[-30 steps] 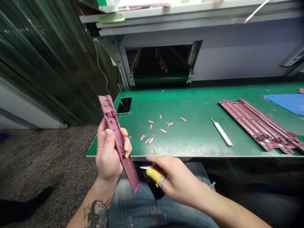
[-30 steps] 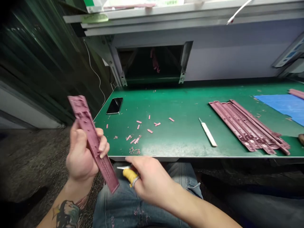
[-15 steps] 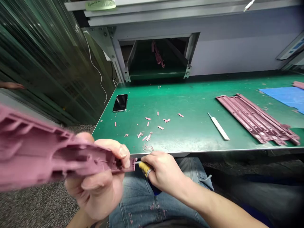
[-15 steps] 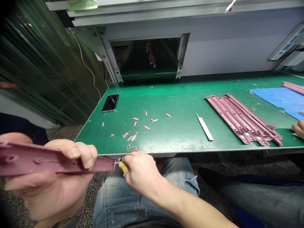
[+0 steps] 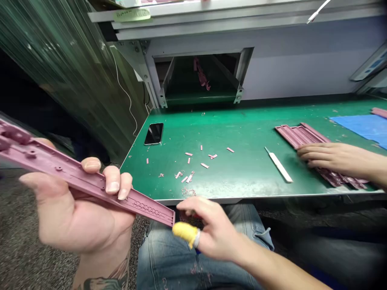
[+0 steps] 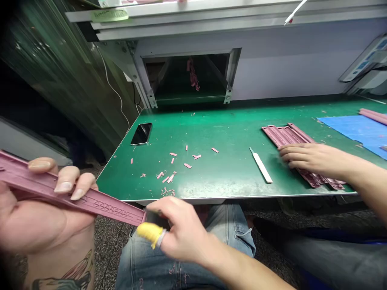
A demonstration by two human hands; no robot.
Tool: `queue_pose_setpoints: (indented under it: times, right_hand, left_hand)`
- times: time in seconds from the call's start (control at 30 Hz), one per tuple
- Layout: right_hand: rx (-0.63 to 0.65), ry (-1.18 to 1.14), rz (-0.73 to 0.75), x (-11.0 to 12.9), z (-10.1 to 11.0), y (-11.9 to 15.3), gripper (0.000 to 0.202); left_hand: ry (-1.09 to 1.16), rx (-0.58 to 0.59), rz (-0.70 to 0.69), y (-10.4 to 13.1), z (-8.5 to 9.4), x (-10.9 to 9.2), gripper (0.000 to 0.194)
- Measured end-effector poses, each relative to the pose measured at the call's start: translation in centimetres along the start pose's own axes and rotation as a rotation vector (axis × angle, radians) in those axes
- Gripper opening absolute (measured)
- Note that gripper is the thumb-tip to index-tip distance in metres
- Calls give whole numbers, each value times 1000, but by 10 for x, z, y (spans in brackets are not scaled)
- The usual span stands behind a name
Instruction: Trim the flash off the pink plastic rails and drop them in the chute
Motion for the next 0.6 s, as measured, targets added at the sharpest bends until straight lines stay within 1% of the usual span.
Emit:
queue_pose_setpoints:
  times: [0.03, 0.1, 0.17, 0.2, 0.23, 0.27, 0.3, 0.37, 0.4, 0.43, 0.47, 0.53, 0.57, 0.6]
  right_hand:
    - [20, -87, -25, 1, -6, -1, 35]
    - [81, -316, -164, 0, -15, -5, 30]
    - [149, -517, -340, -7, -17, -10, 27]
    - [170, -579, -404, -12, -16, -12, 28]
    - [163, -607, -445, -17, -14, -13, 29]
    - [123, -602, -466, -21, -10, -14, 30]
    - [57, -572, -464, -24, -7, -14, 29]
    - [-101, -468, -407, -25, -1, -12, 26]
    - [-163, -398, -352, -23, 0, -10, 24]
    - [-193, -321, -278, -19, 0, -9, 23]
    - [-194, -245, -187, -14, -1, -8, 25]
    - [-116, -114, 13, -2, -6, -8, 38]
    - [-59, -69, 90, 3, -9, -8, 41]
    - [-9, -47, 126, 7, -10, -9, 39]
  left_hand:
    - [-75, 34, -50, -2, -5, 2, 36]
    - [-246, 95, -102, -4, -11, 5, 39]
    - [-326, 135, -90, -6, -11, 5, 40]
    - [-341, 152, -83, -7, -10, 5, 40]
    - [-344, 165, -77, -7, -8, 3, 40]
    - [-333, 173, -77, -8, -7, 2, 40]
    - [-318, 169, -80, -9, -6, 0, 39]
    - [-274, 139, -82, -11, -4, -2, 35]
    - [-251, 113, -80, -13, -3, -2, 33]
    - [-240, 81, -77, -15, -1, -2, 33]
    - [-261, 49, -83, -17, 1, 0, 34]
    - [-472, 43, -175, -23, 8, 5, 37]
    - [-602, 59, -244, -25, 13, 9, 37]
    - [-772, 129, -333, -27, 18, 14, 38]
Point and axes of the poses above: each hand's wrist, its own y-axis away from the middle knuckle, its own z-axis out of the back of the hand, x = y × z, the point moved 1 cm from there along -y, towards the middle knuckle, and after that the axes turned 1 degree about -z, right-handed, at the moved point
